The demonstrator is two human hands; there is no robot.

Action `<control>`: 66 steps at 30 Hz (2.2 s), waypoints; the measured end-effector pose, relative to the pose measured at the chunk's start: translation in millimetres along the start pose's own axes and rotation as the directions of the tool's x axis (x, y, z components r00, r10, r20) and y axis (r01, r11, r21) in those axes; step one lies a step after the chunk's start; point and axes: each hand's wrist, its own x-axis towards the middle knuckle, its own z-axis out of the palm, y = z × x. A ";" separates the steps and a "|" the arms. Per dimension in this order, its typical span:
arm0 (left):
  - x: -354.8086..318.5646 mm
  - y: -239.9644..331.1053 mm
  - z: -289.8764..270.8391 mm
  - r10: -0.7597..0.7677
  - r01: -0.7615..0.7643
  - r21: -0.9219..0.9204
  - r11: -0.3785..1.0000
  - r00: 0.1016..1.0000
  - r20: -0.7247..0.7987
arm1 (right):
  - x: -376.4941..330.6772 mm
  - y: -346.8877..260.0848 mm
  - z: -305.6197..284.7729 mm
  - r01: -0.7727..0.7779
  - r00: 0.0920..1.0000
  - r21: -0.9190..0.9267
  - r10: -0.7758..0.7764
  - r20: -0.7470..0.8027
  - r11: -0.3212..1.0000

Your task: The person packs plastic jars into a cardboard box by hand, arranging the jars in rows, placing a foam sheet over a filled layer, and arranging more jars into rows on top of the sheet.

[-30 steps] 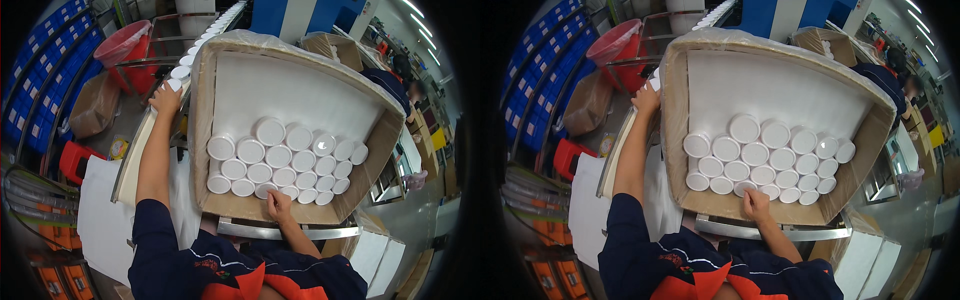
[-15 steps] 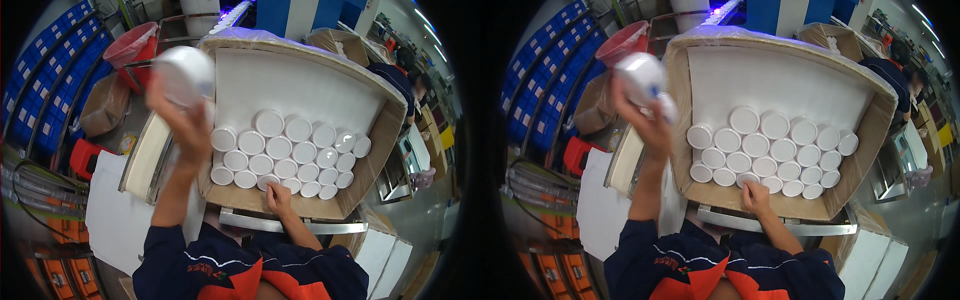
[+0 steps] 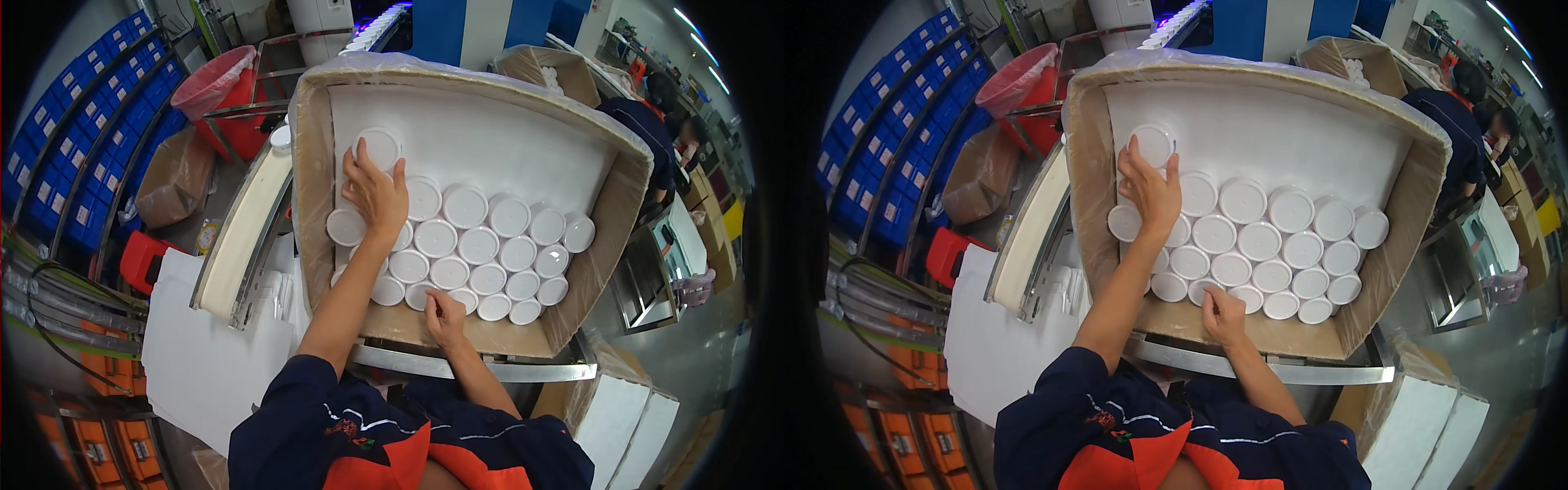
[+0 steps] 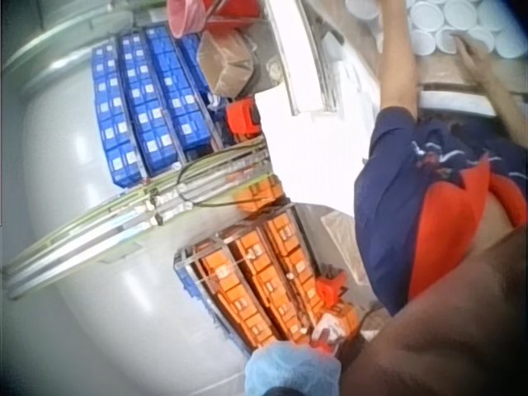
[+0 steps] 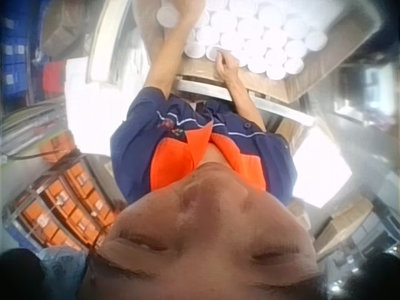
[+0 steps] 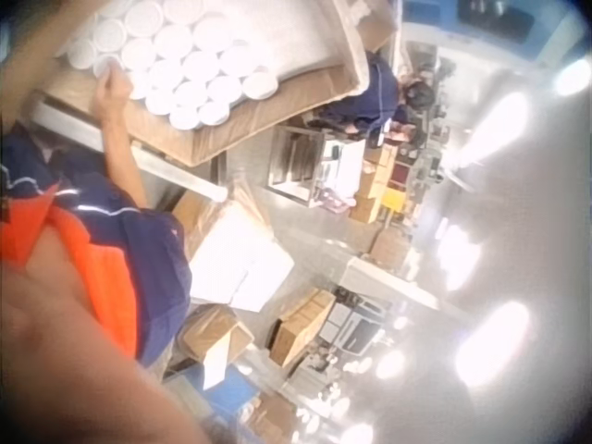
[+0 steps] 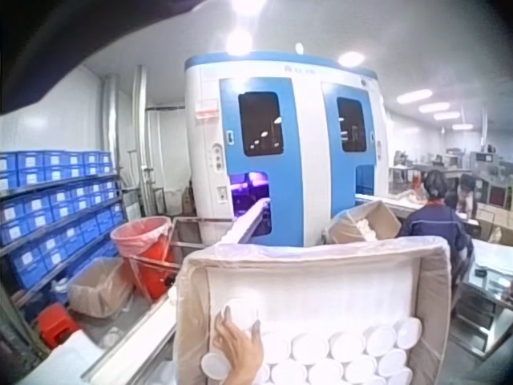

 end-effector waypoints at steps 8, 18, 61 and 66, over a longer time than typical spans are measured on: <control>44.1 -17.7 -34.7 0.240 -0.242 0.109 0.964 0.970 0.030 | -2.7 3.9 0.3 -0.038 0.999 0.013 0.038 0.021 0.999; 43.0 -26.2 -43.7 0.354 -0.402 0.309 0.862 0.913 0.201 | -2.7 6.0 2.6 -0.080 0.997 -0.027 0.081 0.013 0.996; 96.9 2.2 -116.1 0.733 -0.755 -0.073 0.652 0.652 -0.196 | -5.6 2.6 5.6 0.031 0.983 -0.101 -0.012 0.183 0.994; 69.4 14.6 -37.4 0.874 -0.877 -0.015 0.481 0.481 -0.065 | -8.3 4.6 8.6 0.013 0.986 -0.070 -0.002 0.164 0.997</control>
